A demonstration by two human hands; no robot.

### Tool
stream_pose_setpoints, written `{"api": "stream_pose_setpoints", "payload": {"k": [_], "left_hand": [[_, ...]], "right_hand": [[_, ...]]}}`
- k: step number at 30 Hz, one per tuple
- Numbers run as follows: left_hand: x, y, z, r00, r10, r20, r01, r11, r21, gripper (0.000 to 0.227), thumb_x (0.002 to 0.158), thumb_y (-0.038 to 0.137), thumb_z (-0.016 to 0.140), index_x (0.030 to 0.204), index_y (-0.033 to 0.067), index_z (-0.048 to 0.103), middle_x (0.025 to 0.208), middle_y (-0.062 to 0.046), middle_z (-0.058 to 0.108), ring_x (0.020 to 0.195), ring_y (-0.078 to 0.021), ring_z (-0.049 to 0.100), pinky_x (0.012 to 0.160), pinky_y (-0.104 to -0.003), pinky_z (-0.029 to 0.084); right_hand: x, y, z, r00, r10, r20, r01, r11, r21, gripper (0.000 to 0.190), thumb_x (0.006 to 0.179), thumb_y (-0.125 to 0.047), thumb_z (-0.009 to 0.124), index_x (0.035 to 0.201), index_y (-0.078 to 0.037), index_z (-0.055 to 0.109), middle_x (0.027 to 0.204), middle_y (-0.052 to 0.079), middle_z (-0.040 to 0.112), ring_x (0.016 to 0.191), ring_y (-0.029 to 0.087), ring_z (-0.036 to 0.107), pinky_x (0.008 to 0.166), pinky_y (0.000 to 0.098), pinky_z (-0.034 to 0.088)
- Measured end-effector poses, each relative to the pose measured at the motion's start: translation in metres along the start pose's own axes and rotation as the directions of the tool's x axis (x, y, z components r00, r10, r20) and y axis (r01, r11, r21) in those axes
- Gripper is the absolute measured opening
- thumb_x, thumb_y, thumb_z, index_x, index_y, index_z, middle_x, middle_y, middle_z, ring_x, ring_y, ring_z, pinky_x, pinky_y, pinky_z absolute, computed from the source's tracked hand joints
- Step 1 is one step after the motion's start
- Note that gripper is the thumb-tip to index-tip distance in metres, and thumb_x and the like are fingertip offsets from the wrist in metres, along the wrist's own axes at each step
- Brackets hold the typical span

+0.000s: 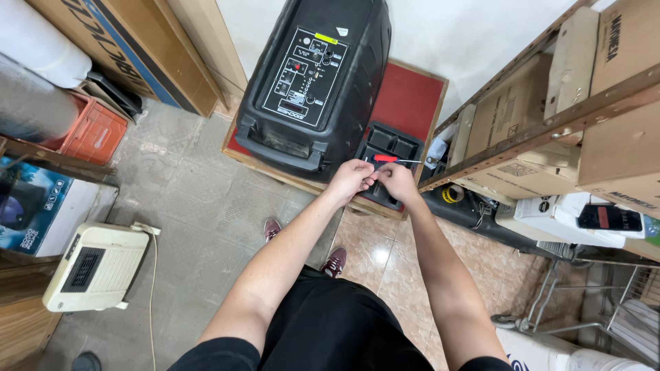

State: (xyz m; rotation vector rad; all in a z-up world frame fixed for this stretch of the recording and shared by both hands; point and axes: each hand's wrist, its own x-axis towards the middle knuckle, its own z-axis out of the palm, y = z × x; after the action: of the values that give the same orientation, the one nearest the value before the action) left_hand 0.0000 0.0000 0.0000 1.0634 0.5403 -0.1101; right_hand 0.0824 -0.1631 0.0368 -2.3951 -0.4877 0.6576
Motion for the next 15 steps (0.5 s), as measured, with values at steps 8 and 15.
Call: {"api": "stream_pose_setpoints", "payload": {"k": [8,15], "left_hand": [[-0.028,0.121,0.011,0.981,0.173,0.084,-0.174,0.985,0.011,0.031,0.112,0.013,0.069,0.138,-0.0037,0.071,0.103,-0.014,0.082,0.077,-0.0051,0.073,0.060,-0.013,0.064],[-0.033,0.198,-0.032,0.941,0.305,0.145,-0.319,0.944,0.084,0.026,0.110,0.012,0.075,0.130,-0.0050,0.071,0.096,-0.014,0.081,0.071,-0.0054,0.070,0.055,-0.014,0.059]], "right_hand": [[-0.028,-0.108,-0.073,0.964,-0.135,-0.231,0.250,0.763,0.597,0.023,0.113,-0.013,0.073,0.131,0.001,0.078,0.106,0.018,0.083,0.091,0.017,0.081,0.072,0.0268,0.069],[-0.025,-0.198,-0.072,0.943,-0.208,-0.260,0.330,0.688,0.646,0.029,0.106,-0.005,0.078,0.133,0.003,0.077,0.106,0.016,0.081,0.090,0.016,0.081,0.073,0.0235,0.068]]}}
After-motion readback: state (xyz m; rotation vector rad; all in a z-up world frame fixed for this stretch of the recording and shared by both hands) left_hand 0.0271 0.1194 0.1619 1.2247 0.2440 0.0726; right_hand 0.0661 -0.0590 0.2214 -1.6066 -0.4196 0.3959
